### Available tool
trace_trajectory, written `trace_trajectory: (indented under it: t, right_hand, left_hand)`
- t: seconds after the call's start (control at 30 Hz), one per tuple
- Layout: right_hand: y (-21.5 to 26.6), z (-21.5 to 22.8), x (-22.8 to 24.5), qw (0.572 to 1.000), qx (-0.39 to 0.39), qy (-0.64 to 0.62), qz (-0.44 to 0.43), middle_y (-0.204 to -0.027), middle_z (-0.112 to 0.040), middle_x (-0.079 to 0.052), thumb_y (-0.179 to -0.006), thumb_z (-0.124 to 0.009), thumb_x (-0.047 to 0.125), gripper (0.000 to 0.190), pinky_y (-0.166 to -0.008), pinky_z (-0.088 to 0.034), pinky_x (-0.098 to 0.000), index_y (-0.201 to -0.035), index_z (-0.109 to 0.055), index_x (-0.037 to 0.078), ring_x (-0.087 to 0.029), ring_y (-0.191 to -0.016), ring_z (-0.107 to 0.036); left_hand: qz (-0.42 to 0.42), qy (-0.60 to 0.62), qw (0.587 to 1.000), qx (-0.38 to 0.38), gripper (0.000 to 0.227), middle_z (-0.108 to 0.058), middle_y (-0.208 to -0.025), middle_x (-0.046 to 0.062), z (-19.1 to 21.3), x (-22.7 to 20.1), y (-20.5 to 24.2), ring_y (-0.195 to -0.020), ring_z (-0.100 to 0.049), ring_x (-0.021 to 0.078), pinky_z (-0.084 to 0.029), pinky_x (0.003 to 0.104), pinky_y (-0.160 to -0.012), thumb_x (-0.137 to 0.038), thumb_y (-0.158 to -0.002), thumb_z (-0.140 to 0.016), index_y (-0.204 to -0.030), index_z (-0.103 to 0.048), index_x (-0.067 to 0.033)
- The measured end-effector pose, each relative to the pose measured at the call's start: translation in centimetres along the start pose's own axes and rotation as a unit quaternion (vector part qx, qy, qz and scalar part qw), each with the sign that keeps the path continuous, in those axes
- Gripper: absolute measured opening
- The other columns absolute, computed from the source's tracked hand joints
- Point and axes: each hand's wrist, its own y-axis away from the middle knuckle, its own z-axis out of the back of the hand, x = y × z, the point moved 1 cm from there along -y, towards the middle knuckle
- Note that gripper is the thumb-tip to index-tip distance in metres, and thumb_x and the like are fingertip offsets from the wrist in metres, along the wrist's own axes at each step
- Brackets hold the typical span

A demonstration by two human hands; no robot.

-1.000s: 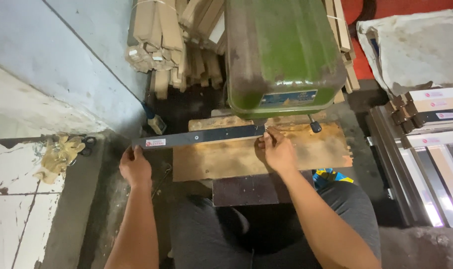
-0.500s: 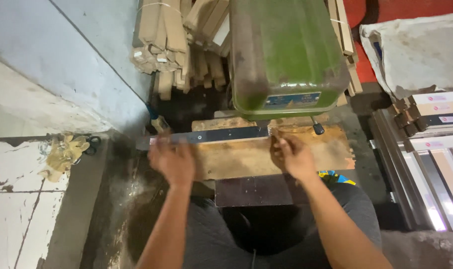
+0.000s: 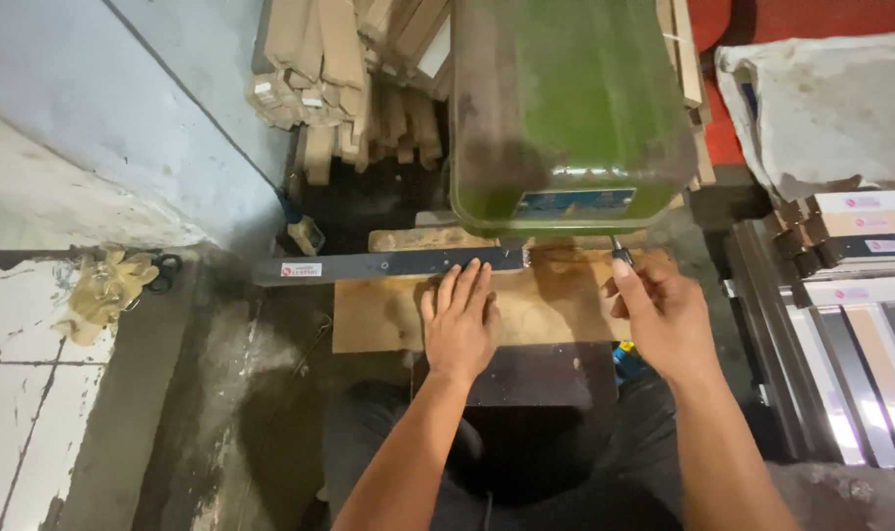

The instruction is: The person is using a punch machine to process long strips of material, picking them from a pile and stacking them after punching.

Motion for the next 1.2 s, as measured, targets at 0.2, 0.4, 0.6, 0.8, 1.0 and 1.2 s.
trace_trajectory:
  t: [0.2, 0.4, 0.6, 0.8, 1.0, 1.2]
  right_hand:
    - [-6.1, -4.1, -3.3, 0.999, 0.025, 0.038, -0.029, -0.062, -0.066, -0.005, -0.108, -0.061, 0.029, 0.04, -0.062, -0.053, -0.0351, -0.072, -0.068, 0.013, -0.018, -0.061, -0.064]
    - [-11.8, -3.9, -3.9, 0.997, 0.012, -0.062, -0.038, -0.08, -0.068, -0.001, -0.107, -0.061, 0.021, 0.019, -0.073, -0.056, -0.034, -0.091, -0.069, 0.015, -0.017, -0.074, -0.066]
    - [-16.0, -2.7, -1.7, 0.987, 0.003, -0.16, -0.001, -0.096, -0.069, 0.004, -0.107, -0.06, 0.022, 0.009, -0.081, -0.058, -0.0273, -0.107, -0.068, 0.018, -0.012, -0.088, -0.067]
    - [-16.9, -0.3, 1.7, 0.966, -0.012, -0.255, 0.04, -0.113, -0.07, 0.009, -0.106, -0.06, 0.023, 0.019, -0.09, -0.059, -0.0205, -0.124, -0.068, 0.021, -0.007, -0.101, -0.068]
    - [-10.1, 0.5, 9.4, 0.968, -0.037, -0.176, 0.174, -0.12, -0.065, 0.005, -0.107, -0.055, 0.027, 0.021, -0.094, -0.052, -0.026, -0.125, -0.061, 0.017, -0.008, -0.109, -0.059]
    - [-5.1, 1.1, 6.7, 0.935, -0.058, -0.089, 0.339, -0.138, -0.056, -0.019, -0.111, -0.036, 0.004, 0.033, -0.109, -0.045, -0.0408, -0.142, -0.047, -0.003, -0.029, -0.129, -0.054]
  left_hand:
    - [-0.011, -0.022, 0.999, -0.04, 0.049, -0.057, -0.146, 0.001, 0.1, -0.3, 0.0, -0.138, -0.048, 0.0213, -0.035, 0.047, -0.107, -0.026, -0.095, -0.059, -0.144, -0.06, -0.0188]
    - [-0.017, -0.033, 0.998, -0.044, 0.047, -0.058, -0.144, 0.001, 0.2, -0.4, -0.2, -0.135, -0.049, 0.0215, -0.036, 0.044, -0.106, -0.025, -0.096, -0.056, -0.143, -0.06, -0.019]
    - [-0.018, -0.012, 0.999, -0.05, 0.047, -0.059, -0.141, 0.003, 0.1, -0.4, -0.4, -0.134, -0.049, 0.0236, -0.037, 0.045, -0.105, -0.021, -0.095, -0.056, -0.142, -0.06, -0.0158]
    - [-0.008, -0.019, 1.0, 0.004, 0.052, -0.053, -0.15, 0.001, 0.2, -0.1, -0.4, -0.14, -0.044, 0.0247, -0.033, 0.049, -0.108, -0.026, -0.097, -0.05, -0.148, -0.054, -0.0166]
    - [-0.003, -0.02, 0.998, 0.058, 0.054, -0.047, -0.159, -0.001, -0.3, 0.3, -0.1, -0.145, -0.038, 0.0256, -0.029, 0.054, -0.114, -0.03, -0.103, -0.043, -0.155, -0.048, -0.0171]
    - [0.002, -0.036, 0.997, 0.063, 0.055, -0.046, -0.159, -0.001, -0.7, 0.3, -0.1, -0.146, -0.038, 0.0245, -0.027, 0.051, -0.117, -0.031, -0.102, -0.042, -0.154, -0.048, -0.0175]
